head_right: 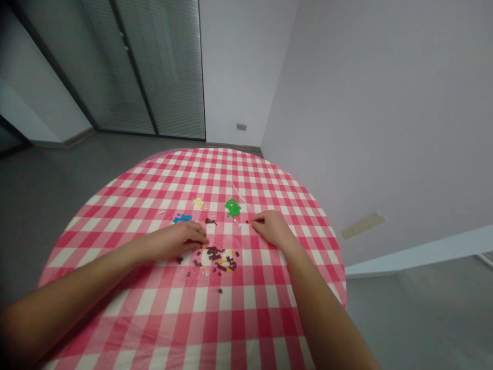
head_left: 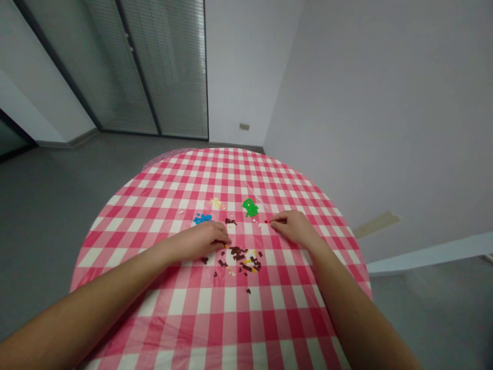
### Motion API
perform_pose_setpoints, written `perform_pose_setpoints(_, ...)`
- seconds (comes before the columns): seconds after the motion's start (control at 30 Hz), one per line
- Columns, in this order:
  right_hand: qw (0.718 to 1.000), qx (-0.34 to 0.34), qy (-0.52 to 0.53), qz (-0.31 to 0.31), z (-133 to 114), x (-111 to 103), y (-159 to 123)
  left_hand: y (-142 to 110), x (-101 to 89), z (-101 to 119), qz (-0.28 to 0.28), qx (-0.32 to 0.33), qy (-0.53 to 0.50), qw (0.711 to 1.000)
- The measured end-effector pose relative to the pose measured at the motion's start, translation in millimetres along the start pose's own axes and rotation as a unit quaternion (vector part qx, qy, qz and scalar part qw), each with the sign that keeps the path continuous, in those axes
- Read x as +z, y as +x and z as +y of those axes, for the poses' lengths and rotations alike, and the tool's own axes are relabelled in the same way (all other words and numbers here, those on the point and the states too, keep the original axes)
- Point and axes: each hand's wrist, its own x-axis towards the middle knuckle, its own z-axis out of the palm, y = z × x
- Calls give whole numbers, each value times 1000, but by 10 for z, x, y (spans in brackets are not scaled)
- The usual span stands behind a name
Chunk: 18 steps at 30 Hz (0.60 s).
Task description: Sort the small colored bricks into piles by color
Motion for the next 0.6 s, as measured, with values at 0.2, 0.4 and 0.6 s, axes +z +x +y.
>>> perform_pose_setpoints(0.2, 992, -115, 28, -43, -368, 140, -118, 23, -2, -24, -1, -19, 10, 1000)
perform_pose_setpoints(0.4, 961, -241, 36, -133, -752, 368, -245, -24, -91, -45, -6, -49, 18, 999)
perform_pose_setpoints(0.6, 945, -264, -10, -190, -847, 429, -246, -73, -158, -11, -43, -39, -13, 998)
